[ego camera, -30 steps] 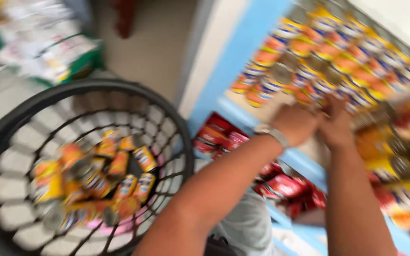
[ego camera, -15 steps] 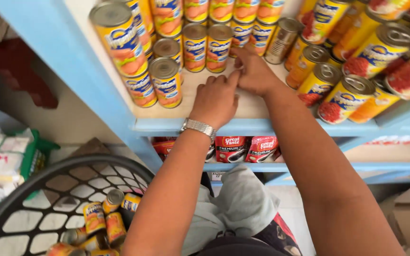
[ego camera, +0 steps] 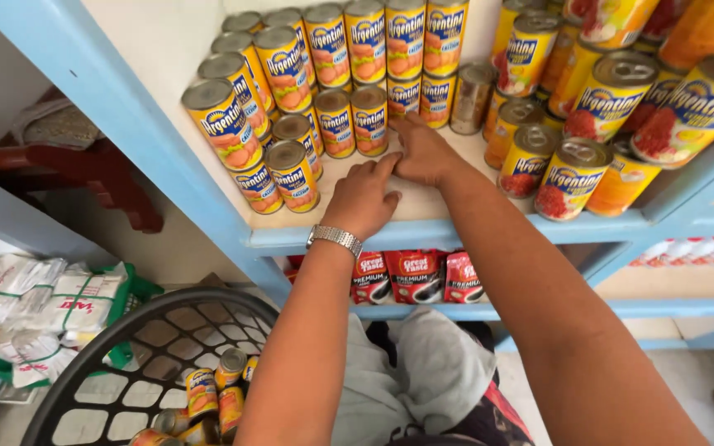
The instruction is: Organizing and arranging canned goods on a grocery store shelf.
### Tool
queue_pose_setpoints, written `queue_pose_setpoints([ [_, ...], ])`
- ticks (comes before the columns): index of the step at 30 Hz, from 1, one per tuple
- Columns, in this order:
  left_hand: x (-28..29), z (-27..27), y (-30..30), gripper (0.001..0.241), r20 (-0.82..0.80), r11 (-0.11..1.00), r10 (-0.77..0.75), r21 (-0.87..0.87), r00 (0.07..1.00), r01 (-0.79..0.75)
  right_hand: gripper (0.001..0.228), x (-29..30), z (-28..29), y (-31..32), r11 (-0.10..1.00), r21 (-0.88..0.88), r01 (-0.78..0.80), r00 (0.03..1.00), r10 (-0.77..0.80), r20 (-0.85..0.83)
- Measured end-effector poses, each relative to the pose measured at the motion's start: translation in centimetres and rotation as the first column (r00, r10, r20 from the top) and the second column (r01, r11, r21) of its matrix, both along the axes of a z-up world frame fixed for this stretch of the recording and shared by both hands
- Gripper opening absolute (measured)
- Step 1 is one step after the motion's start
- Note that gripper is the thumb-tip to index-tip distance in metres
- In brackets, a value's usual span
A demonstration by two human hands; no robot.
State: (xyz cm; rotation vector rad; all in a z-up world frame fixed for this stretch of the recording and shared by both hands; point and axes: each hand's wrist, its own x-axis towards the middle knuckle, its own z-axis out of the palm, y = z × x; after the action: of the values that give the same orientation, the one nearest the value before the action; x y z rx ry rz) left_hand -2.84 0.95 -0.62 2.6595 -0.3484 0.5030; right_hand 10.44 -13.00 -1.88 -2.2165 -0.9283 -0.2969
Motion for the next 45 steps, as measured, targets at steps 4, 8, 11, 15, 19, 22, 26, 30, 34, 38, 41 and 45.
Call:
queue_pose_setpoints([
  [4, -0.2, 0.5, -0.4, 0.066, -0.055, 0.998, 0.06, -0.003, 0.997, -0.06, 0.071, 1.0, -0.7, -0.1, 0.999, -0.022, -0.025, 0.999, 0.026, 0.028],
  [8, 0.6, -0.4, 0.2, 0.065, -0.074, 0.998, 0.05, -0.031, 0.996, -0.052, 0.071, 1.1, -0.8, 0.1, 0.999, 0.0, -0.05, 0.997, 0.05, 0.058],
  [11, 1.0, -0.9, 0.3, 0.065, -0.061, 0.997, 0.027, -0.067, 0.998, -0.031, 0.072, 0.3, -0.2, 0.0, 1.0, -0.018, -0.019, 1.0, 0.019, 0.007],
  [15, 1.1, -1.2, 0.5, 0.064, -0.102, 0.986, 0.037, -0.155, 0.994, -0.053, 0.063, 0.8, -1.0, 0.3, 0.998, -0.066, -0.003, 1.0, 0.005, 0.026],
  [19, 1.2, -1.0, 0.3, 0.065, -0.14, 0.984, 0.037, -0.169, 0.989, -0.061, 0.05, -0.3, 0.3, 0.1, 0.996, -0.088, 0.023, 0.997, -0.029, -0.068],
  [22, 1.1, -1.1, 0.4, 0.066, -0.156, 0.984, 0.034, -0.169, 0.987, -0.061, 0.05, -1.0, 0.7, 0.0, 0.991, -0.123, 0.06, 0.991, -0.073, -0.109],
  [26, 1.4, -1.1, 0.4, 0.065, -0.129, 0.988, 0.022, -0.15, 0.991, -0.042, 0.058, -1.0, 0.8, -0.2, 0.992, -0.115, 0.051, 0.994, -0.062, -0.095],
  [30, 1.6, -1.7, 0.8, 0.063, -0.121, 0.987, 0.031, -0.154, 0.992, -0.049, 0.059, -1.4, 1.2, -0.2, 0.991, -0.118, 0.057, 0.993, -0.069, -0.098],
  [34, 1.5, -1.7, 0.8, 0.063, -0.102, 0.984, 0.021, -0.174, 0.995, -0.039, 0.057, -0.9, 0.7, -0.1, 0.991, -0.121, 0.049, 0.993, -0.061, -0.097],
  [38, 1.4, -1.7, 0.8, 0.061, -0.098, 0.987, 0.016, -0.156, 0.995, -0.031, 0.06, -0.9, 0.7, -0.1, 0.99, -0.127, 0.057, 0.995, -0.066, -0.073],
  [41, 1.3, -1.5, 0.7, 0.061, -0.099, 0.986, 0.018, -0.162, 0.995, -0.034, 0.061, -1.5, 1.3, -0.2, 0.989, -0.136, 0.058, 0.992, -0.073, -0.104],
  [45, 1.4, -1.6, 0.7, 0.06, -0.107, 0.987, 0.026, -0.155, 0.994, -0.043, 0.063, -1.0, 0.6, -0.2, 0.993, -0.107, 0.047, 0.996, -0.054, -0.066],
])
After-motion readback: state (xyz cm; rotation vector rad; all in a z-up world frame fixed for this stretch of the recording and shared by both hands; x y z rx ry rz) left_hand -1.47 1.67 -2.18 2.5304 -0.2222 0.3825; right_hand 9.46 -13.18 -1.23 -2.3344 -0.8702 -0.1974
